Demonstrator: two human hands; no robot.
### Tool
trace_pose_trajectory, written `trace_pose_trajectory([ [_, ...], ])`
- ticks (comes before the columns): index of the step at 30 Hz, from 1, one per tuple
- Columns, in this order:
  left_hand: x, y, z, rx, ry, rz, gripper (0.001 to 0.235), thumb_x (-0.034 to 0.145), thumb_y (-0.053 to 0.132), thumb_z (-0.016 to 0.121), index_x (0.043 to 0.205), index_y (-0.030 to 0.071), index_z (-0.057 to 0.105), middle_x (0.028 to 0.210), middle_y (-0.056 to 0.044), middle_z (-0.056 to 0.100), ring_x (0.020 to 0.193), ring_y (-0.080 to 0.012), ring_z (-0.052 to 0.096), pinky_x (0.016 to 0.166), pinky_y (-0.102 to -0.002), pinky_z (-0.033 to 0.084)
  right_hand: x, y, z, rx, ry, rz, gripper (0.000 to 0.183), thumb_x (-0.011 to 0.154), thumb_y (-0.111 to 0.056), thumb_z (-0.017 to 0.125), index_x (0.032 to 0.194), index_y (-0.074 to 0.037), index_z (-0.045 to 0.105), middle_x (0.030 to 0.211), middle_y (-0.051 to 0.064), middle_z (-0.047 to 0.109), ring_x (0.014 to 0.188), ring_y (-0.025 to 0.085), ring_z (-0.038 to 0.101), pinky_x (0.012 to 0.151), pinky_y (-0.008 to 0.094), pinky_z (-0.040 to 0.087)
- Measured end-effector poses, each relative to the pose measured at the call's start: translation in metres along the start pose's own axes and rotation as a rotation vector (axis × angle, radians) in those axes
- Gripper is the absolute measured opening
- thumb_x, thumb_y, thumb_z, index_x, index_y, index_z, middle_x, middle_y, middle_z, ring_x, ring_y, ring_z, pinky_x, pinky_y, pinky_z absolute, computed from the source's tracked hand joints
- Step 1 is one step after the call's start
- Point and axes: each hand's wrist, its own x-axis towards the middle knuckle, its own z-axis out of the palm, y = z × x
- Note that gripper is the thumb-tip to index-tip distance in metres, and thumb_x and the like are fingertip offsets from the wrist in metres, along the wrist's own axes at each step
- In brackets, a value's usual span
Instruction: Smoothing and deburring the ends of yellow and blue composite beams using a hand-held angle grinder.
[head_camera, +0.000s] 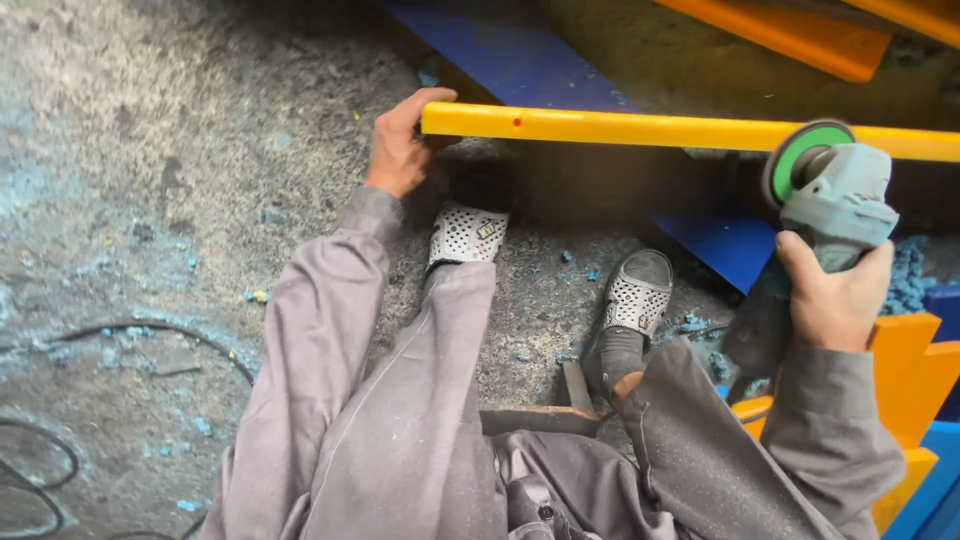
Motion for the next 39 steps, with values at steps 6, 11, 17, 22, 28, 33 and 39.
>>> trace_pose_trajectory([
  [6, 0.0, 0.013, -0.008, 0.269, -0.018, -0.057, 0.051, 0.081, 0.01, 0.09, 0.128, 0.012, 0.069, 0.119, -0.01, 0.073, 0.108, -0.0255, 0.072, 0.094, -0.036, 0.059, -0.038, -0.065, 0.011, 0.964, 0.006, 0.406, 0.059, 0.088, -0.027, 0.083, 0.135, -0.005, 0.054, 0.11, 0.006, 0.065, 0.092, 0.019, 0.064, 0.086, 0.035, 0.056],
  [11, 0.003, 0.051, -0.019, 0.419, -0.035, 0.111, 0.052, 0.08, 0.017, 0.092, 0.126, 0.008, 0.069, 0.124, -0.014, 0.07, 0.117, -0.0333, 0.066, 0.101, -0.042, 0.054, -0.065, -0.049, 0.001, 0.842, 0.075, 0.24, 0.062, 0.096, -0.026, 0.087, 0.14, -0.001, 0.052, 0.128, 0.005, 0.063, 0.115, 0.013, 0.06, 0.107, 0.029, 0.049],
  [17, 0.02, 0.108, -0.001, 0.76, -0.19, 0.394, 0.057, 0.08, 0.03, 0.089, 0.126, 0.007, 0.066, 0.123, -0.011, 0.069, 0.12, -0.0338, 0.061, 0.106, -0.049, 0.042, -0.082, -0.032, 0.002, 0.827, 0.191, 0.321, 0.069, 0.091, -0.034, 0.088, 0.139, -0.001, 0.051, 0.129, 0.005, 0.063, 0.118, 0.013, 0.061, 0.112, 0.031, 0.049],
  [22, 0.042, 0.118, 0.063, 0.812, -0.339, 0.514, 0.065, 0.083, 0.035, 0.085, 0.135, 0.006, 0.06, 0.127, -0.011, 0.068, 0.122, -0.0308, 0.057, 0.109, -0.053, 0.036, -0.093, -0.019, 0.008, 0.767, 0.243, 0.441, 0.072, 0.085, -0.034, 0.088, 0.137, -0.001, 0.052, 0.126, 0.008, 0.064, 0.116, 0.016, 0.062, 0.105, 0.033, 0.05],
  [28, 0.045, 0.115, 0.083, 0.845, -0.393, 0.449, 0.049, 0.089, 0.027, 0.081, 0.13, 0.009, 0.062, 0.118, -0.009, 0.071, 0.114, -0.0296, 0.063, 0.102, -0.046, 0.042, -0.091, -0.022, 0.008, 0.803, 0.264, 0.439, 0.073, 0.082, -0.036, 0.088, 0.135, 0.001, 0.052, 0.124, 0.01, 0.065, 0.116, 0.017, 0.062, 0.103, 0.034, 0.049],
  [33, 0.03, 0.117, 0.044, 0.942, -0.284, 0.385, 0.038, 0.09, 0.021, 0.077, 0.125, 0.013, 0.067, 0.11, -0.005, 0.074, 0.106, -0.0241, 0.069, 0.104, -0.047, 0.041, -0.095, -0.016, 0.011, 0.732, 0.214, 0.415, 0.069, 0.079, -0.04, 0.088, 0.125, 0.001, 0.057, 0.117, 0.012, 0.067, 0.111, 0.019, 0.062, 0.099, 0.035, 0.05],
  [39, -0.007, 0.052, -0.117, 1.3, -0.131, 0.279, 0.039, 0.085, 0.012, 0.072, 0.123, 0.018, 0.069, 0.113, -0.003, 0.073, 0.113, -0.0245, 0.067, 0.105, -0.046, 0.043, -0.107, 0.002, 0.005, 0.771, 0.219, 0.453, 0.071, 0.081, -0.037, 0.086, 0.132, 0.0, 0.053, 0.122, 0.01, 0.066, 0.114, 0.019, 0.063, 0.1, 0.035, 0.05],
])
